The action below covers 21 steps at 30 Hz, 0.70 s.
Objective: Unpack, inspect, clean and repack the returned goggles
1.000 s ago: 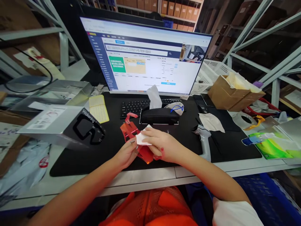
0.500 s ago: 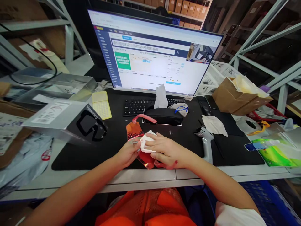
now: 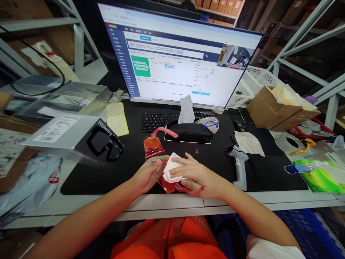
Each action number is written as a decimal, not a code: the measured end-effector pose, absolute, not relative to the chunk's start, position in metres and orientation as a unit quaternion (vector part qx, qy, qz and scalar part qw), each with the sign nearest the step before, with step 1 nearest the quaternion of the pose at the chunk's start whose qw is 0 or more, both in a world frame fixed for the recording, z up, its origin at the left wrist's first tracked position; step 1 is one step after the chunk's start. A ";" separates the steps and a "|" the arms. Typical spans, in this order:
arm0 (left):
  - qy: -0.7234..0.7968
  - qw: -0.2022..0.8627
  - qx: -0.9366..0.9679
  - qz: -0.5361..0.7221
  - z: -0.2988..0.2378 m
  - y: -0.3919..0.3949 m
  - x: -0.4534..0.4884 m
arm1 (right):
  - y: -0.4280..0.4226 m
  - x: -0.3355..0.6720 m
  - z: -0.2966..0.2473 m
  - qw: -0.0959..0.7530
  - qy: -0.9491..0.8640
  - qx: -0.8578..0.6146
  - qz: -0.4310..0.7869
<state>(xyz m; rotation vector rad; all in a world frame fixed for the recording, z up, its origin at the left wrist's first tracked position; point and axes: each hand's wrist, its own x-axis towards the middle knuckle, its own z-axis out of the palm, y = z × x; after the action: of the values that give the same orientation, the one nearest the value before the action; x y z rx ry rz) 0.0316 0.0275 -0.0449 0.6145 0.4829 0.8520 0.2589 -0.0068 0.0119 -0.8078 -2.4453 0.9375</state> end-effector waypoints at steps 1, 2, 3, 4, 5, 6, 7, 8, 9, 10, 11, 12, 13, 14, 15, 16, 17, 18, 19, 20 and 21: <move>0.226 0.841 0.285 0.400 -0.044 0.027 0.032 | -0.008 0.258 0.010 0.205 -0.876 -0.286 0.328; 0.223 0.845 0.278 0.398 -0.043 0.027 0.032 | -0.010 0.257 0.009 0.209 -0.879 -0.285 0.318; 0.219 0.850 0.270 0.395 -0.043 0.027 0.031 | -0.012 0.255 0.007 0.212 -0.883 -0.287 0.304; 0.213 0.856 0.265 0.389 -0.042 0.028 0.031 | -0.013 0.253 0.006 0.212 -0.889 -0.287 0.287; 0.207 0.861 0.262 0.383 -0.041 0.028 0.030 | -0.014 0.250 0.006 0.211 -0.896 -0.286 0.268; 0.201 0.865 0.263 0.378 -0.041 0.028 0.029 | -0.015 0.247 0.005 0.208 -0.903 -0.282 0.250; 0.199 0.865 0.267 0.375 -0.040 0.029 0.028 | -0.015 0.245 0.004 0.200 -0.909 -0.279 0.235; 0.200 0.863 0.272 0.377 -0.040 0.029 0.027 | -0.014 0.243 0.003 0.191 -0.915 -0.275 0.223; 0.203 0.859 0.277 0.380 -0.039 0.030 0.026 | -0.014 0.242 0.003 0.181 -0.920 -0.272 0.214; 0.209 0.854 0.281 0.383 -0.039 0.030 0.024 | -0.014 0.241 0.004 0.171 -0.924 -0.272 0.208; 0.217 0.850 0.287 0.385 -0.039 0.030 0.023 | -0.014 0.242 0.005 0.159 -0.926 -0.275 0.205; 0.223 0.846 0.294 0.384 -0.039 0.030 0.023 | -0.014 0.243 0.007 0.148 -0.928 -0.277 0.201; 0.227 0.843 0.301 0.384 -0.040 0.030 0.023 | -0.015 0.245 0.010 0.138 -0.930 -0.278 0.198; 0.230 0.840 0.306 0.386 -0.041 0.030 0.023 | -0.017 0.247 0.013 0.130 -0.931 -0.280 0.194; 0.232 0.837 0.308 0.389 -0.042 0.030 0.023 | -0.019 0.249 0.016 0.125 -0.932 -0.282 0.189; 0.234 0.835 0.307 0.393 -0.044 0.030 0.024 | -0.021 0.252 0.018 0.125 -0.932 -0.285 0.185; 0.238 0.834 0.305 0.394 -0.045 0.030 0.025 | -0.023 0.255 0.020 0.130 -0.932 -0.287 0.181; 0.243 0.833 0.305 0.393 -0.047 0.030 0.025 | -0.025 0.258 0.020 0.139 -0.929 -0.290 0.182; 0.250 0.831 0.309 0.389 -0.048 0.030 0.026 | -0.027 0.262 0.019 0.148 -0.925 -0.295 0.188; 0.256 0.828 0.317 0.386 -0.049 0.030 0.027 | -0.030 0.265 0.016 0.158 -0.919 -0.302 0.201; 0.263 0.820 0.326 0.389 -0.049 0.031 0.027 | -0.032 0.269 0.012 0.171 -0.909 -0.309 0.223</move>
<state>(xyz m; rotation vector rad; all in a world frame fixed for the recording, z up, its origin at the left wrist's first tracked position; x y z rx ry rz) 0.0267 0.0313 -0.0490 0.6933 0.5604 0.8291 0.2694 -0.0315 0.0125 -0.8771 -2.5794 0.6333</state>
